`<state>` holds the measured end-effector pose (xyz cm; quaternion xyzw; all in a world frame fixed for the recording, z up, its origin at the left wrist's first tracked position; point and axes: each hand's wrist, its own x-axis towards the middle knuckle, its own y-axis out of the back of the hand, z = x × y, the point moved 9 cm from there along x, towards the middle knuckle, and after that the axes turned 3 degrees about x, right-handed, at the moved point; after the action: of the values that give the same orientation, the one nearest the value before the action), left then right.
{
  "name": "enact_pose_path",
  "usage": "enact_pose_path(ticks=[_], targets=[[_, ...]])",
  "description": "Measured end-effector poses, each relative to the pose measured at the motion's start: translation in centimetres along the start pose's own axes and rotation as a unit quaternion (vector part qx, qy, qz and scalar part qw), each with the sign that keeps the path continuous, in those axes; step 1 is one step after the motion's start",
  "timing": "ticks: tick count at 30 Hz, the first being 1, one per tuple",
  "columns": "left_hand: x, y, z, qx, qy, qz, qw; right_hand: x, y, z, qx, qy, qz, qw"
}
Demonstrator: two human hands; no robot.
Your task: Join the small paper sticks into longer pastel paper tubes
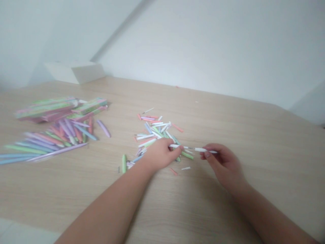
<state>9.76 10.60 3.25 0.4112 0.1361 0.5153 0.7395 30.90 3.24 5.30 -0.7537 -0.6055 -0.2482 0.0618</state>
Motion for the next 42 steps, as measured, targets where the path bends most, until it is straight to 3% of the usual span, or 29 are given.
enact_pose_path(ticks=[8, 14, 19, 30, 42], targets=[[-0.1, -0.2, 0.0, 0.03, -0.008, -0.002, 1.0, 0.0, -0.7, -0.9, -0.023, 0.048, -0.027, 0.998], [-0.3, -0.7, 0.4, 0.052, -0.014, -0.027, 0.998, -0.1, -1.1, 0.2, -0.103, 0.027, -0.049, 0.993], [-0.3, -0.9, 0.4, 0.039, -0.004, -0.046, 0.998, -0.1, 0.0, 0.9, -0.147, -0.009, -0.023, 0.989], [-0.3, -0.7, -0.2, 0.012, 0.029, -0.038, 0.999, 0.3, 1.0, 0.4, -0.085, 0.009, -0.014, 0.996], [-0.3, -0.9, -0.4, -0.007, 0.039, -0.043, 0.998, 0.1, 0.8, 0.4, -0.107, 0.014, -0.032, 0.994]])
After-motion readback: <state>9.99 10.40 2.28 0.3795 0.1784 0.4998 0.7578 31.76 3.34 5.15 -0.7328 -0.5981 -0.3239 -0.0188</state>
